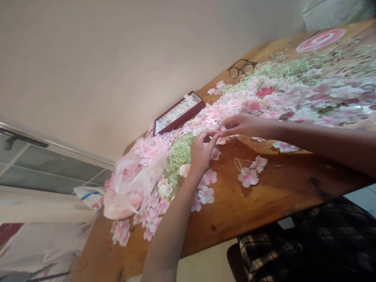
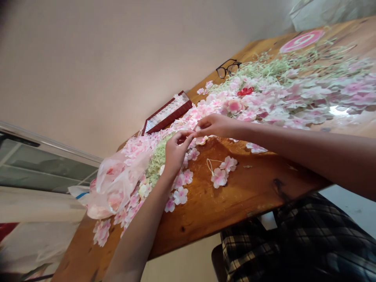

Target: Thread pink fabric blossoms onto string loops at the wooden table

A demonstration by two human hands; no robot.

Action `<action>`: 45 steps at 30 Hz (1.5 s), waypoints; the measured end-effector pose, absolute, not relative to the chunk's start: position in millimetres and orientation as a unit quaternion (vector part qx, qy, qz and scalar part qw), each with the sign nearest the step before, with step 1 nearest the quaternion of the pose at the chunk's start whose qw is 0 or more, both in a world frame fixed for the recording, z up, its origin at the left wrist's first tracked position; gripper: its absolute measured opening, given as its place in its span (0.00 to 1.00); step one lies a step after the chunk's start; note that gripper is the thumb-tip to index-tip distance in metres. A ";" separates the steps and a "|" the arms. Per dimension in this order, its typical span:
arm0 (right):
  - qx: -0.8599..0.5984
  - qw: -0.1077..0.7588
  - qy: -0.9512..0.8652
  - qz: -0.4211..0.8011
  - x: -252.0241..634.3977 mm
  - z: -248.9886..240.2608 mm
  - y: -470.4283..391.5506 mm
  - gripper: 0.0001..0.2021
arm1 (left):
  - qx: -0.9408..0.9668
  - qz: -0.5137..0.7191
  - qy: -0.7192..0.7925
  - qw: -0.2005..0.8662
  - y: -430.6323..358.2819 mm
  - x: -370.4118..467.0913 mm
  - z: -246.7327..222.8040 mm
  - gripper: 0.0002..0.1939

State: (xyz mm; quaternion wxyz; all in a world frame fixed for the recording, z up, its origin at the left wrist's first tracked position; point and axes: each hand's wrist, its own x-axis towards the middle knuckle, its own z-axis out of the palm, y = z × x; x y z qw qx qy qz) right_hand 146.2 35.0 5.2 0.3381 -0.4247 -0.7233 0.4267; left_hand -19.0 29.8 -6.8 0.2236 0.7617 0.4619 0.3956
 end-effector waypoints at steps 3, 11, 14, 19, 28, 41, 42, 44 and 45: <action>-0.440 0.340 -0.708 0.436 150.0 6.3 35.7 0.10 | 0.744 0.409 0.473 0.235 31.7 -18.8 -8.9 0.13; -0.395 0.418 -0.588 0.568 153.1 -7.4 49.9 0.08 | 0.795 0.302 0.405 0.336 25.6 -26.2 20.4 0.09; -0.395 0.430 -0.568 0.580 156.6 -9.6 54.8 0.07 | 0.859 0.150 0.306 0.383 17.3 -23.7 35.9 0.09; -0.422 0.430 -0.563 0.566 154.3 -5.8 51.3 0.08 | 0.891 0.037 0.243 0.382 12.1 -15.9 33.1 0.07; -0.410 0.425 -0.592 0.548 151.6 2.3 45.8 0.09 | 0.775 0.258 0.459 0.349 25.5 -25.1 15.6 0.11; -0.498 0.357 -0.722 0.321 145.2 17.7 30.1 0.11 | 0.683 0.379 0.494 0.382 31.8 -25.4 10.9 0.12; -0.498 0.355 -0.722 0.323 145.3 17.6 30.5 0.11 | 0.682 0.381 0.494 0.382 31.4 -25.2 11.1 0.12; -0.494 0.352 -0.721 0.336 145.6 16.7 31.9 0.10 | 0.681 0.380 0.495 0.382 31.2 -24.9 11.1 0.12; -0.490 0.351 -0.719 0.346 145.6 15.9 32.6 0.10 | 0.682 0.378 0.497 0.381 31.3 -24.9 11.0 0.12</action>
